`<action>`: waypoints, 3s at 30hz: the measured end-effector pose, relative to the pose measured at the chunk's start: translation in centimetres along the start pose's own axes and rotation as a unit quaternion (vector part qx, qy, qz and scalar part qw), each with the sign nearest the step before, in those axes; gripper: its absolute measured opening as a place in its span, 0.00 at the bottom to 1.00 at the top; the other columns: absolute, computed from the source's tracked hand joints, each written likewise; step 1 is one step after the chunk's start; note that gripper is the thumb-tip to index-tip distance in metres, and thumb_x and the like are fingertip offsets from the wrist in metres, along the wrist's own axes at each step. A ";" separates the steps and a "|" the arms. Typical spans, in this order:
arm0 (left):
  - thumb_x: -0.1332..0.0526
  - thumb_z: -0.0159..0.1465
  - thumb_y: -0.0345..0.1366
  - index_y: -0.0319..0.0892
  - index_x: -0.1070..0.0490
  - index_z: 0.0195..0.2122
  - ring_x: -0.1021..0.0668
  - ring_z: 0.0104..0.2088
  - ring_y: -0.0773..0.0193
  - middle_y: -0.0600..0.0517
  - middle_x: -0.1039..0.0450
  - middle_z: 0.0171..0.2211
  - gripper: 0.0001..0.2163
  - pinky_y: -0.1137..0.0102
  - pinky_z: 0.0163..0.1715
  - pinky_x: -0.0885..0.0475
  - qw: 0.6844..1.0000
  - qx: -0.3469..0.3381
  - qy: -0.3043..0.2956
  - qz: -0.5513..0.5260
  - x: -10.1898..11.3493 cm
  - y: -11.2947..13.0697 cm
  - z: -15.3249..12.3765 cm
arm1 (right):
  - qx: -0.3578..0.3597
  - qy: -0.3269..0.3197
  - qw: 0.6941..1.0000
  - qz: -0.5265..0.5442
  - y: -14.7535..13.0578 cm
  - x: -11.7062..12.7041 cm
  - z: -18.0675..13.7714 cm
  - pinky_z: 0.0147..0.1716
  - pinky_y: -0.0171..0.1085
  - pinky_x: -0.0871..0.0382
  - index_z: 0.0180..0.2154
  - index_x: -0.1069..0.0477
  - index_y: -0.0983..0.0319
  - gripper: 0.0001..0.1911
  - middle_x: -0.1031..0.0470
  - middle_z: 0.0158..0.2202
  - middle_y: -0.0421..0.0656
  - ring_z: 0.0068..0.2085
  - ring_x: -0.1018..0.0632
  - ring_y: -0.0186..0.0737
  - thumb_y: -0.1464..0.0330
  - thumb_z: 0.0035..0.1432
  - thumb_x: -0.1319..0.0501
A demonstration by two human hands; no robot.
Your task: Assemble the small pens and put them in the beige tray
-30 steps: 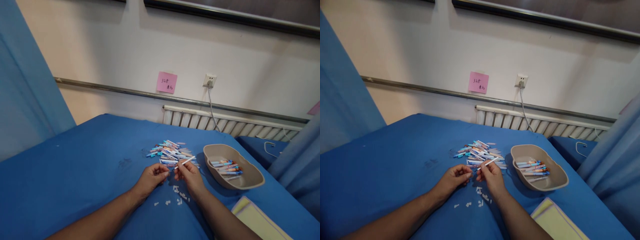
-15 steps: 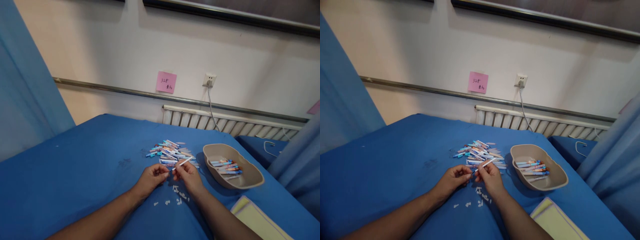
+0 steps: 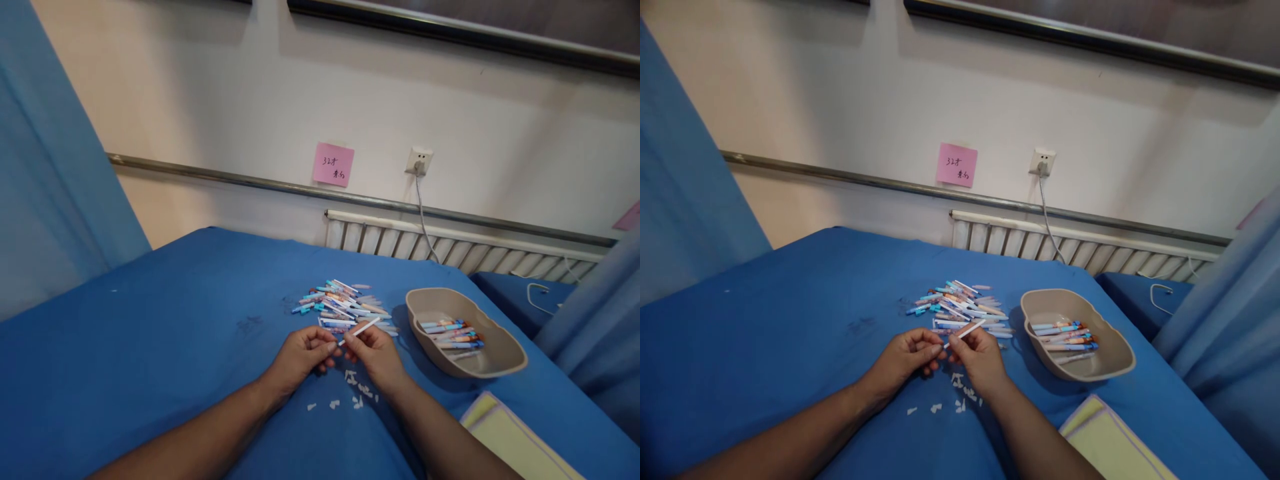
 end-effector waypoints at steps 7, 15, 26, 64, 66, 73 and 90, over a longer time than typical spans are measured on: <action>0.33 0.50 0.43 0.39 0.34 0.35 0.26 0.21 0.70 0.52 0.23 0.25 0.17 0.76 0.21 0.34 1.000 0.012 -0.018 -0.003 -0.1 0.4 -0.1 | -0.016 -0.031 0.999 0.023 -0.3 -0.3 -0.3 0.20 0.30 0.39 0.27 0.31 0.63 0.18 0.26 0.20 0.39 0.22 0.28 0.33 0.55 0.44 0.33; 0.32 0.49 0.45 0.39 0.34 0.36 0.27 0.20 0.70 0.55 0.25 0.21 0.19 0.76 0.21 0.34 1.000 0.019 -0.011 0.008 -0.1 0.3 0.0 | -0.035 -0.015 0.999 0.038 -0.6 -0.4 -0.4 0.18 0.29 0.40 0.29 0.32 0.63 0.21 0.28 0.18 0.37 0.18 0.29 0.31 0.53 0.42 0.33; 0.37 0.53 0.48 0.38 0.33 0.33 0.27 0.20 0.70 0.50 0.24 0.27 0.17 0.75 0.21 0.34 1.000 0.014 0.003 -0.008 0.1 0.2 0.2 | -0.039 0.031 0.994 0.101 -0.1 0.6 0.2 0.16 0.28 0.41 0.30 0.31 0.63 0.20 0.25 0.26 0.40 0.18 0.31 0.28 0.55 0.42 0.32; 0.39 0.52 0.40 0.40 0.30 0.30 0.28 0.22 0.67 0.53 0.26 0.24 0.09 0.73 0.26 0.34 0.977 -0.114 0.124 0.133 2.4 0.7 1.4 | 0.029 0.136 0.990 0.010 -0.2 4.7 2.2 0.15 0.30 0.43 0.29 0.32 0.63 0.20 0.25 0.24 0.39 0.16 0.33 0.29 0.54 0.42 0.33; 0.39 0.52 0.40 0.40 0.30 0.30 0.28 0.23 0.67 0.53 0.26 0.24 0.09 0.73 0.26 0.34 0.978 -0.114 0.116 0.133 2.3 0.8 1.4 | 0.052 0.140 0.989 -0.010 -0.5 5.0 2.3 0.15 0.30 0.43 0.30 0.32 0.62 0.20 0.25 0.24 0.39 0.16 0.33 0.29 0.53 0.43 0.34; 0.40 0.53 0.40 0.39 0.30 0.31 0.28 0.23 0.67 0.53 0.26 0.24 0.09 0.73 0.27 0.34 0.978 -0.111 0.095 0.148 2.2 0.4 1.5 | 0.045 0.172 0.983 -0.048 0.7 5.9 3.0 0.16 0.31 0.42 0.29 0.33 0.62 0.20 0.25 0.25 0.39 0.17 0.32 0.30 0.52 0.43 0.36; 0.44 0.57 0.37 0.40 0.30 0.34 0.27 0.26 0.64 0.53 0.26 0.26 0.08 0.73 0.28 0.34 0.962 -0.132 0.057 0.232 1.7 0.3 1.2 | -0.077 0.122 0.958 0.249 1.3 2.9 1.6 0.25 0.29 0.33 0.24 0.33 0.63 0.15 0.28 0.25 0.36 0.21 0.32 0.25 0.63 0.41 0.29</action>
Point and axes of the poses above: each hand's wrist, its own z-axis towards the middle knuckle, its own x-axis out of the back of the hand, y = z × x, the point moved 2 cm from there along z, towards the middle knuckle
